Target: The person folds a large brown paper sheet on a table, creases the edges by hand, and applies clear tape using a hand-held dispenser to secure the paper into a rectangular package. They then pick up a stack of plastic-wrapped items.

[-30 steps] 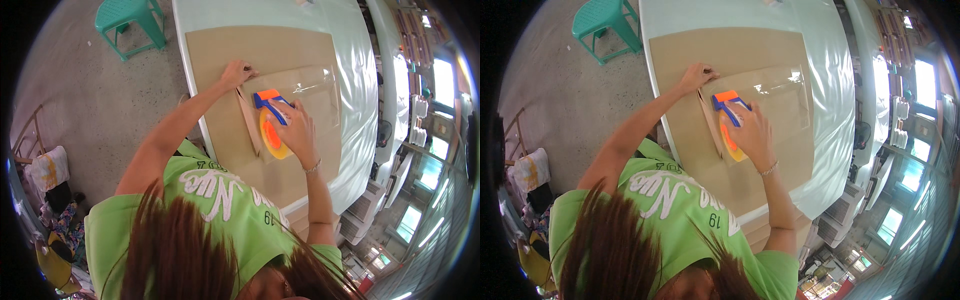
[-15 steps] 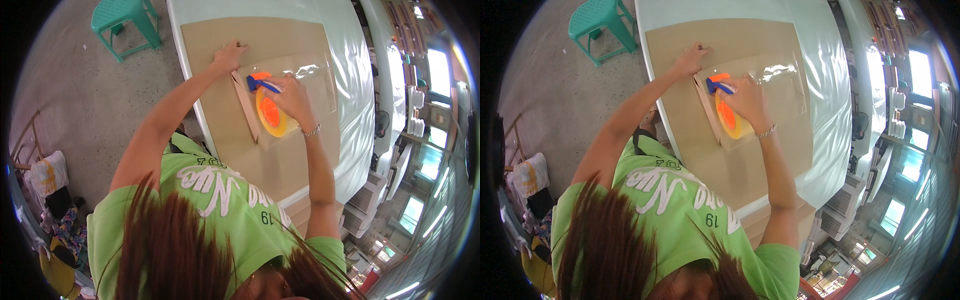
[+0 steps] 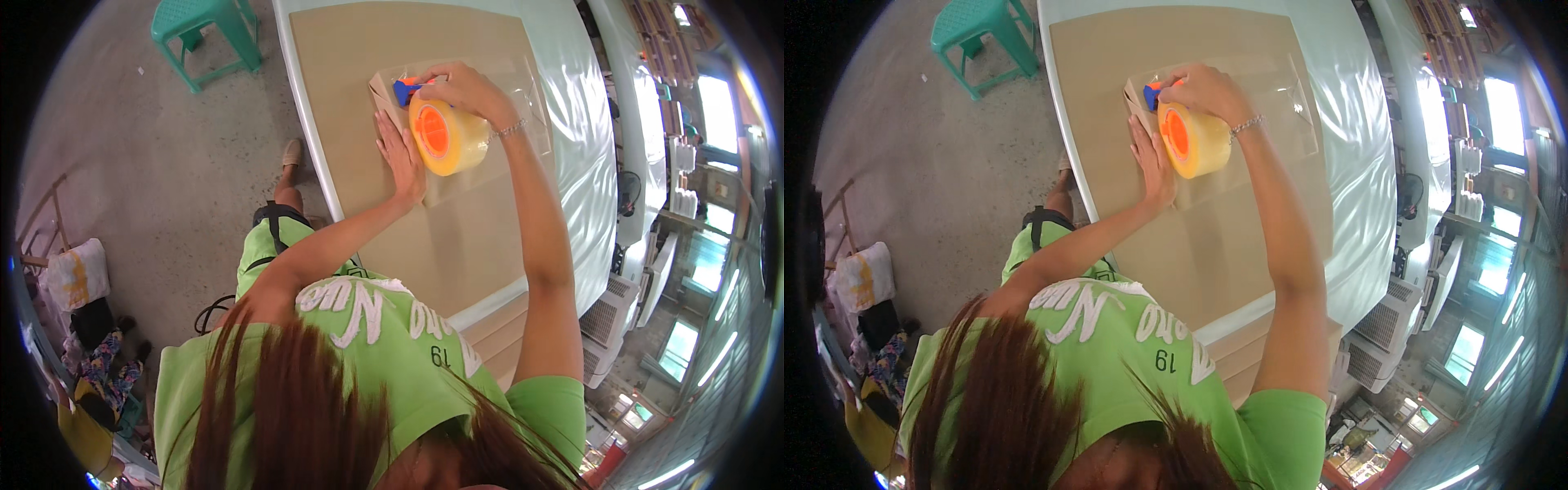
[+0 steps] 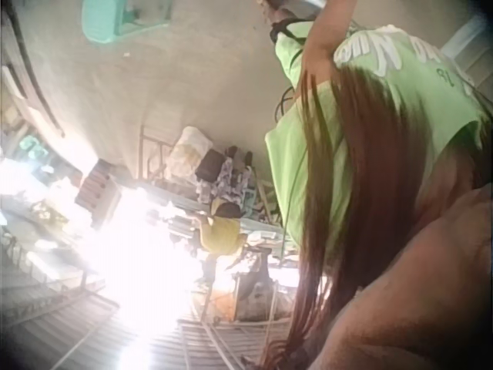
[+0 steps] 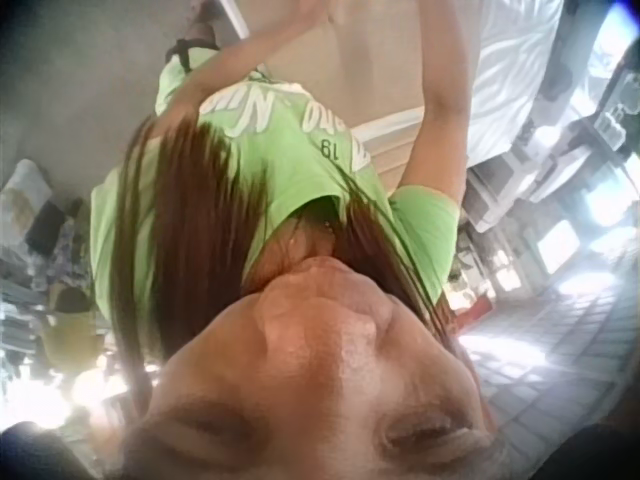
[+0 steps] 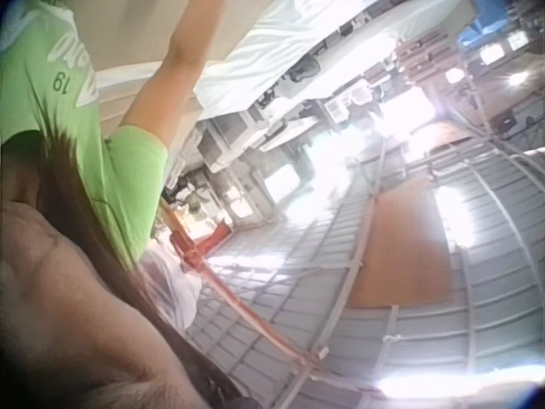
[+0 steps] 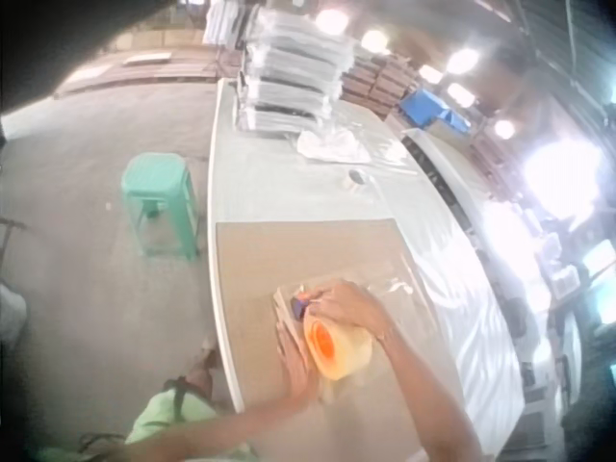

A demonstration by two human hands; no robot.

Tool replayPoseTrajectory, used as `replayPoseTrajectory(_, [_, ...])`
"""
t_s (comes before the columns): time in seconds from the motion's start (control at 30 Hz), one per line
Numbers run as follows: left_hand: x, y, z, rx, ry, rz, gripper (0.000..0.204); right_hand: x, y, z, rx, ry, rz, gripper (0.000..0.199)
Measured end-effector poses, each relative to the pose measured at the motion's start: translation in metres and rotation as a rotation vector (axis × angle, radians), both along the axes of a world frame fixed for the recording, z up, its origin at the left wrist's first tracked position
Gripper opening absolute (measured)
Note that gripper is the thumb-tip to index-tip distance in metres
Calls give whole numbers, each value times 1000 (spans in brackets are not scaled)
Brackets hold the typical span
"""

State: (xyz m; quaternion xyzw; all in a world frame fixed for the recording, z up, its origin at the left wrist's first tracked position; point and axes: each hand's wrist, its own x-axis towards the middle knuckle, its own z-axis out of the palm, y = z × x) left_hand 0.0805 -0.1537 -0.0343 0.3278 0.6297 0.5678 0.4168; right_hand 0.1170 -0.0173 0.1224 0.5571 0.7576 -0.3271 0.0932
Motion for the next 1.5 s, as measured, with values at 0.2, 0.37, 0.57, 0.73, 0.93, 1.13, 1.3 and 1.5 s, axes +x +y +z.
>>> replayPoseTrajectory(0.2, [0,4,-2,20,-9,40,64,4,-7,5,-40,-6,65,45])
replayPoseTrajectory(0.37, [0,1,-8,45,-5,51,64,34,-54,7,-79,26,33,41])
replayPoseTrajectory(0.57, [3,0,-4,49,-17,83,63,57,-128,26,-43,-14,-96,39])
replayPoseTrajectory(0.73, [2,0,3,37,-23,79,63,58,-133,27,-18,-1,-110,39])
replayPoseTrajectory(0.93, [6,2,-1,26,5,102,62,79,-172,19,67,51,-103,36])
replayPoseTrajectory(1.13, [6,3,-3,37,12,112,61,100,-235,14,110,-27,-164,42])
replayPoseTrajectory(1.3, [5,3,-3,29,10,95,62,103,-258,2,239,51,-196,45])
replayPoseTrajectory(1.5, [5,3,-3,10,14,82,62,113,-267,-7,265,121,-212,46])
